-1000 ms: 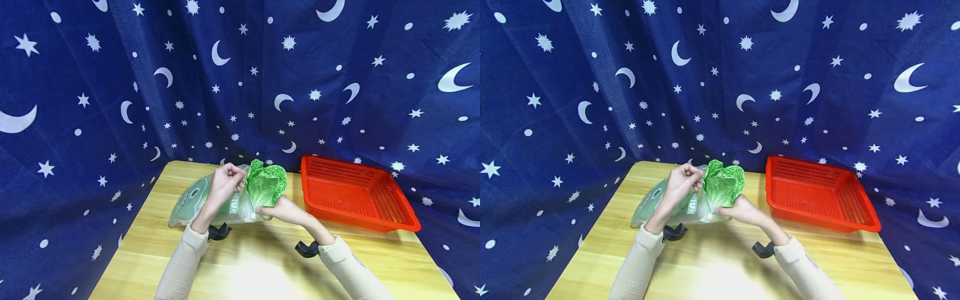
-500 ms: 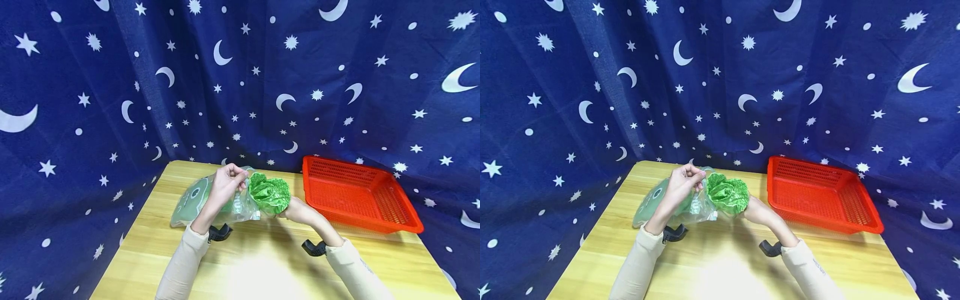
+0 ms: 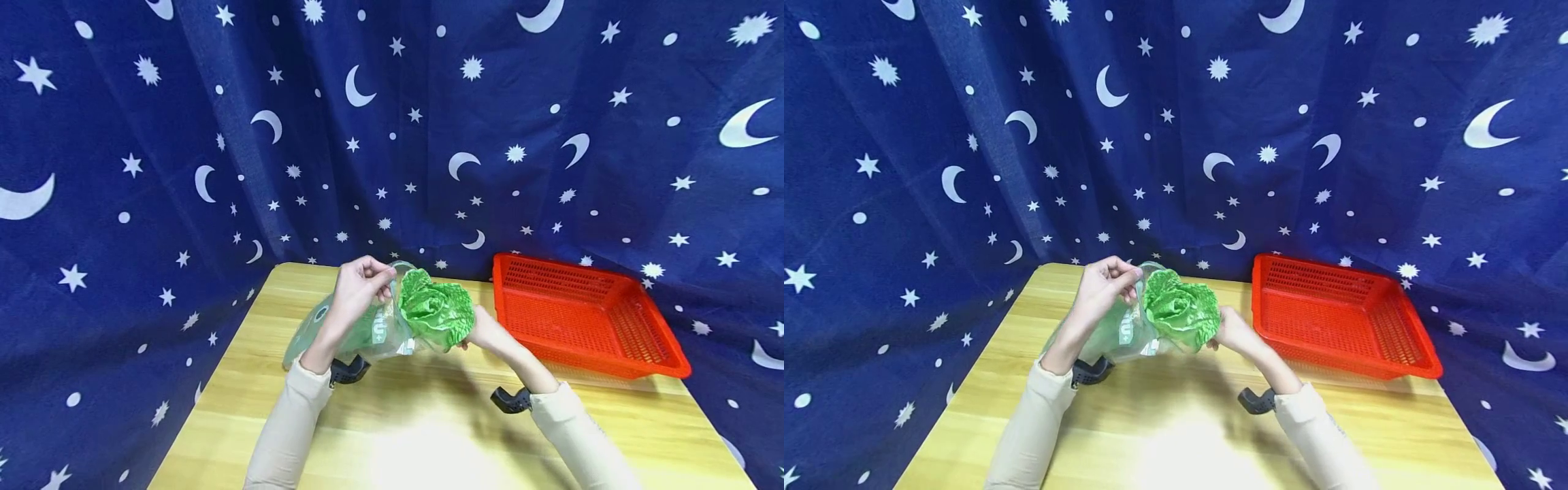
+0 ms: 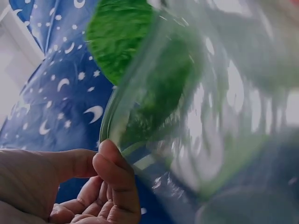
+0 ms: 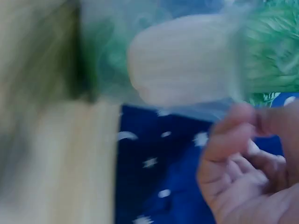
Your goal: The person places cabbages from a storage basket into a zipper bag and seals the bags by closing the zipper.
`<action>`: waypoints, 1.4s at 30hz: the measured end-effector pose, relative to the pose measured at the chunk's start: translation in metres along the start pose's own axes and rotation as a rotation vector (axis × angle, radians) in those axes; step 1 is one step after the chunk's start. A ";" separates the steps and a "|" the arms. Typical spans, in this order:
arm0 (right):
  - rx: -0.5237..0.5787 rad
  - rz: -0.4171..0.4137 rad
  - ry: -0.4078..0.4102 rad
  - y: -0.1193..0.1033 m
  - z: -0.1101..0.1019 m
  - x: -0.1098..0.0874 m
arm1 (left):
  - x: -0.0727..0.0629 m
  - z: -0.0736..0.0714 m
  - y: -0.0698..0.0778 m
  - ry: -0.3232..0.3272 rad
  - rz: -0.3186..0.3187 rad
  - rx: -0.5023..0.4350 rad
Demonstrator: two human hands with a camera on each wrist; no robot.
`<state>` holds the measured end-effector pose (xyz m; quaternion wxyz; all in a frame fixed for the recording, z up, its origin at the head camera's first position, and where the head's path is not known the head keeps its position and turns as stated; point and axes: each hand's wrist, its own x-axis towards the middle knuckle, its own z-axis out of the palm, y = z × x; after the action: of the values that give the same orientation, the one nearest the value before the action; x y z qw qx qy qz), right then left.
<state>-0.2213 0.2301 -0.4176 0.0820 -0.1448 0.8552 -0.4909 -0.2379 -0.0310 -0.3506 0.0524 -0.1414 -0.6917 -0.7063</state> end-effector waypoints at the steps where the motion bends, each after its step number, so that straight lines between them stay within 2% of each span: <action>1: 0.006 0.024 0.034 -0.007 -0.003 0.001 | 0.005 -0.004 0.006 -0.001 0.011 0.008; 3: 0.053 0.045 0.112 -0.023 -0.010 0.004 | 0.016 -0.013 0.021 -0.006 0.032 0.018; 5: 0.145 0.067 0.189 -0.038 -0.018 0.006 | 0.029 -0.023 0.036 -0.020 0.045 0.031; 7: 0.224 0.055 0.265 -0.056 -0.026 0.008 | 0.039 -0.031 0.049 -0.034 0.051 0.043; 10: 0.267 0.014 0.364 -0.078 -0.036 0.009 | 0.050 -0.039 0.060 -0.048 0.051 0.079; 13: 0.244 -0.018 0.442 -0.094 -0.039 0.008 | 0.054 -0.041 0.063 -0.049 0.051 0.098; 15: 0.234 -0.026 0.459 -0.100 -0.039 0.008 | 0.055 -0.042 0.061 -0.045 0.043 0.101; 19: 0.248 -0.029 0.477 -0.099 -0.037 0.009 | 0.057 -0.041 0.055 -0.035 0.038 0.103; 22: 0.285 -0.032 0.488 -0.095 -0.034 0.010 | 0.056 -0.039 0.051 -0.035 0.060 0.095; 25: 0.344 -0.036 0.476 -0.094 -0.032 0.011 | 0.049 -0.036 0.046 -0.022 0.124 0.092; 29: 0.407 -0.027 0.452 -0.094 -0.030 0.010 | 0.025 -0.037 0.039 -0.007 0.247 0.125; 32: 0.422 -0.021 0.459 -0.094 -0.031 0.009 | 0.005 -0.038 0.031 -0.054 0.325 0.180; 34: 0.424 -0.024 0.467 -0.093 -0.031 0.009 | -0.004 -0.037 0.023 -0.099 0.369 0.216; 36: 0.438 -0.033 0.467 -0.093 -0.031 0.009 | -0.011 -0.034 0.014 -0.114 0.402 0.249; 39: 0.476 -0.044 0.453 -0.093 -0.030 0.009 | -0.019 -0.028 0.001 -0.067 0.422 0.212; 42: 0.521 -0.057 0.435 -0.093 -0.028 0.009 | -0.021 -0.023 -0.007 0.028 0.415 0.104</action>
<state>-0.2225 0.2057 -0.3228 -0.0820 -0.0345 0.6940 -0.7145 -0.2230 -0.0556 -0.3628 0.2138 -0.2681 -0.6825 -0.6455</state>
